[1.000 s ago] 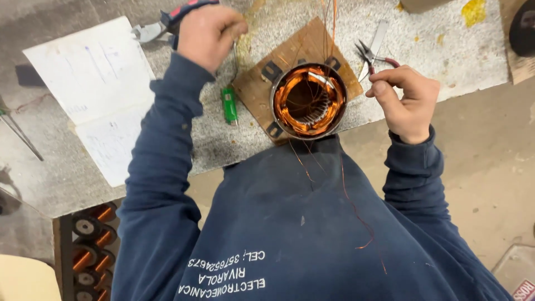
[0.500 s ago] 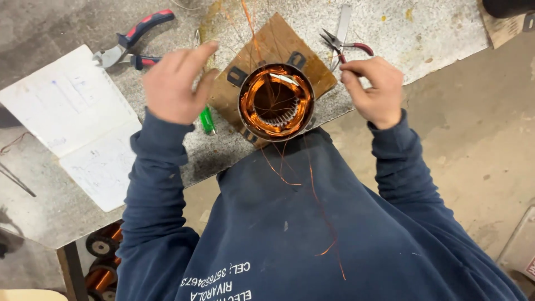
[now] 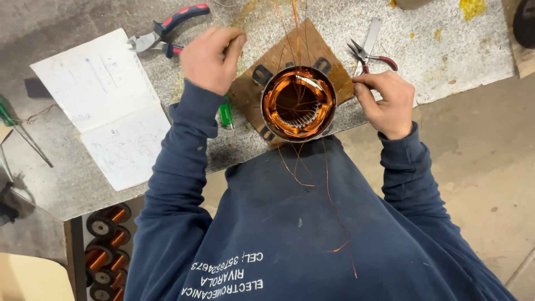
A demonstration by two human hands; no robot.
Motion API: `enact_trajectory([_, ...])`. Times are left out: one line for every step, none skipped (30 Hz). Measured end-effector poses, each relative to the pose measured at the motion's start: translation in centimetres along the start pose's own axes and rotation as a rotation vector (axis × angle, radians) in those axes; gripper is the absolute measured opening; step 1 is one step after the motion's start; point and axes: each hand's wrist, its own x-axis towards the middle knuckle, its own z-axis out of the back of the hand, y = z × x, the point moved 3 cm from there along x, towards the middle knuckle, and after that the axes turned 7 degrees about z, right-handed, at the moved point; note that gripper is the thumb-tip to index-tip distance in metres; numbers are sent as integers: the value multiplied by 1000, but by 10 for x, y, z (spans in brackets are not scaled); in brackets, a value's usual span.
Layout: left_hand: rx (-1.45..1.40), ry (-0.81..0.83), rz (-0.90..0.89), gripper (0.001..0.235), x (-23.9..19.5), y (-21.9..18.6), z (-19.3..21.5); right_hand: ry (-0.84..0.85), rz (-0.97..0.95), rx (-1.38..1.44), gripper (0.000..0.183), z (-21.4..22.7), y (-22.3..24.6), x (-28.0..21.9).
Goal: The user is winding an electric motor stator using copper wire, while referring to technical diagrams in a notebook.
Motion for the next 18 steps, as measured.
enact_trajectory([-70,0,80,10,0,6,-9,4,-14,-4,12,-1,-1,-2])
enact_trajectory([-71,1,81,10,1,4,-20,5,-15,-5,12,-1,-1,-3])
enact_trajectory([-421,61,274,14,1,7,-32,11,-15,-3,12,-2,-1,-4])
enact_trajectory([-769,122,463,19,1,10,-46,14,-13,-1,11,-3,-1,-4])
enact_trajectory([-769,120,463,19,3,3,-49,15,-11,-1,11,-3,-1,-4])
enact_trajectory([-1021,139,559,21,5,-4,-56,21,-18,-10,11,-2,-1,-4])
enact_trajectory([-1274,159,654,23,7,-11,-63,28,-25,-18,11,-2,-1,-3])
enact_trajectory([-1279,165,652,23,7,-14,-62,27,-29,-24,11,-1,-1,-6])
enact_trajectory([-1363,232,664,27,7,-18,-63,17,-38,-21,12,1,-2,-8])
enact_trajectory([-1444,299,675,31,8,-21,-63,7,-45,-15,12,1,-2,-9])
enact_trajectory([-1446,303,673,31,8,-18,-56,5,-48,-18,12,2,-4,-12])
enact_trajectory([-1365,357,663,36,8,-15,-50,-2,-59,-23,12,2,-5,-14])
enact_trajectory([-1283,410,653,40,8,-12,-43,-8,-70,-27,12,2,-6,-16])
enact_trajectory([-1284,417,651,40,9,-15,-37,-12,-76,-29,12,2,-7,-18])
enact_trajectory([-1235,436,602,44,10,-19,-31,-8,-93,-27,12,2,-9,-20])
enact_trajectory([-1188,453,555,48,11,-23,-25,-2,-111,-25,13,2,-10,-23])
enact_trajectory([-1190,460,555,48,10,-24,-31,-4,-118,-28,13,1,-11,-24])
enact_trajectory([-1161,416,560,45,8,-24,-35,-3,-115,-30,12,0,-11,-24])
